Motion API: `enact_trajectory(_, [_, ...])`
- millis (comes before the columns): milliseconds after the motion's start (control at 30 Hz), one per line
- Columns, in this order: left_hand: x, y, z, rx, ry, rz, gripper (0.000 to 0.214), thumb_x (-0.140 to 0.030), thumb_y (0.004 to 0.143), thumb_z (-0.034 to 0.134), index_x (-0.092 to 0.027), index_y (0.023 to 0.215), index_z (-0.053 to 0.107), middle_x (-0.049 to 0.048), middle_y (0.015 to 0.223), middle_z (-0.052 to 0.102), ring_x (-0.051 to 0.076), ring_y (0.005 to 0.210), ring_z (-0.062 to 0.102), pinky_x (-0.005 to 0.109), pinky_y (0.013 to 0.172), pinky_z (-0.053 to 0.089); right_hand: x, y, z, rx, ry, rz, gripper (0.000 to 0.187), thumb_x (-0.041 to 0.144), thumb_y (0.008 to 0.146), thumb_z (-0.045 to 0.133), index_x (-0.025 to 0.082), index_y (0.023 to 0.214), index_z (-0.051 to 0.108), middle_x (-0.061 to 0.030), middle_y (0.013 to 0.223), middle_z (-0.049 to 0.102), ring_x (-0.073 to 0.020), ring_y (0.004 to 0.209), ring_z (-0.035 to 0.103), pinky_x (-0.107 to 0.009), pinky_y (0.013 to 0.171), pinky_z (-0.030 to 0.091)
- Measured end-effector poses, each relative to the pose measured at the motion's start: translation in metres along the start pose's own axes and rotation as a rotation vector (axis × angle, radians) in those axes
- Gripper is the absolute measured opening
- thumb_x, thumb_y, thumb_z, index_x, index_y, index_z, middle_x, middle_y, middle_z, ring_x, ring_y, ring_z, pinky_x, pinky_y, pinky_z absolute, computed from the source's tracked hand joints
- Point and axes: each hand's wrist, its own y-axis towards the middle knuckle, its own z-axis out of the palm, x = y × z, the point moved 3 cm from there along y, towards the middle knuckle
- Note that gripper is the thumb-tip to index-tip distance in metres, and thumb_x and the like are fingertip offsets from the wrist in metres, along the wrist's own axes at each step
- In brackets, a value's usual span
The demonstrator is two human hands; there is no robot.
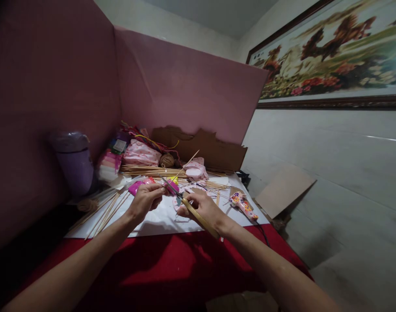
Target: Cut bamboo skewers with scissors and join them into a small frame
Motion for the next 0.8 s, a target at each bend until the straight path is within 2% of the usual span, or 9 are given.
enact_trajectory(267, [0.0028,0.0022,-0.0036,-0.005,0.038,0.031,0.025,-0.036,0.064,0.057,-0.011,0.062,0.061,-0.0081,0.038,0.029,0.004,0.036,0.023,0.019,0.037,0.014,-0.0007,0.0005,0.0028,-0.011,-0.036,-0.038,0.040,0.055,0.069,0.065,0.016,0.074,0.063,0.0006,0.063,0.055,-0.0105,0.056,0.044,-0.022,0.050,0.032])
enact_trajectory(367, [0.0023,0.0016,-0.0040,-0.053,0.148,0.145,0.024,-0.035,0.068,0.057,-0.012,0.060,0.062,-0.0059,0.041,0.034,0.006,0.039,0.029,0.020,0.039,0.019,-0.0004,0.0014,0.0018,-0.018,-0.052,-0.047,0.040,0.056,0.069,0.065,0.016,0.074,0.063,0.0004,0.064,0.056,-0.0120,0.059,0.047,-0.022,0.052,0.033])
enact_trajectory(467, [0.0012,-0.0003,-0.0051,-0.163,0.288,0.319,0.020,-0.031,0.072,0.057,-0.014,0.063,0.063,-0.0021,0.050,0.047,0.008,0.047,0.040,0.020,0.045,0.029,0.0010,0.0016,0.0014,-0.032,-0.077,-0.045,0.040,0.056,0.070,0.064,0.016,0.075,0.064,0.0010,0.063,0.054,-0.0118,0.058,0.045,-0.022,0.051,0.033])
enact_trajectory(533, [0.0023,-0.0003,-0.0063,-0.198,0.295,0.355,0.019,-0.031,0.073,0.058,-0.015,0.063,0.062,-0.0017,0.052,0.049,0.008,0.049,0.042,0.020,0.046,0.031,0.0016,0.0012,0.0022,-0.047,-0.089,-0.047,0.039,0.055,0.071,0.064,0.016,0.075,0.062,0.0011,0.065,0.054,-0.0117,0.059,0.045,-0.022,0.052,0.033])
enact_trajectory(600, [0.0043,0.0016,-0.0078,-0.173,0.218,0.298,0.022,-0.033,0.072,0.060,-0.015,0.059,0.058,-0.0029,0.048,0.046,0.007,0.045,0.039,0.019,0.043,0.028,0.0015,0.0008,0.0040,-0.064,-0.090,-0.060,0.038,0.054,0.071,0.065,0.016,0.077,0.060,0.0009,0.068,0.054,-0.0122,0.061,0.046,-0.022,0.054,0.034])
enact_trajectory(733, [0.0051,0.0049,-0.0091,-0.051,-0.030,0.035,0.026,-0.037,0.066,0.064,-0.015,0.055,0.053,-0.0068,0.039,0.037,0.004,0.034,0.026,0.018,0.035,0.016,-0.0015,0.0000,0.0078,-0.072,-0.089,-0.089,0.038,0.051,0.070,0.067,0.018,0.086,0.058,0.0017,0.070,0.052,-0.0123,0.062,0.045,-0.022,0.055,0.034])
enact_trajectory(800, [0.0034,0.0044,-0.0091,-0.002,-0.099,-0.079,0.023,-0.032,0.061,0.066,-0.015,0.055,0.051,-0.0076,0.038,0.035,0.002,0.032,0.023,0.017,0.034,0.012,-0.0030,-0.0007,0.0079,-0.081,-0.108,-0.104,0.036,0.047,0.069,0.070,0.018,0.088,0.058,0.0026,0.070,0.051,-0.0117,0.061,0.044,-0.022,0.055,0.034])
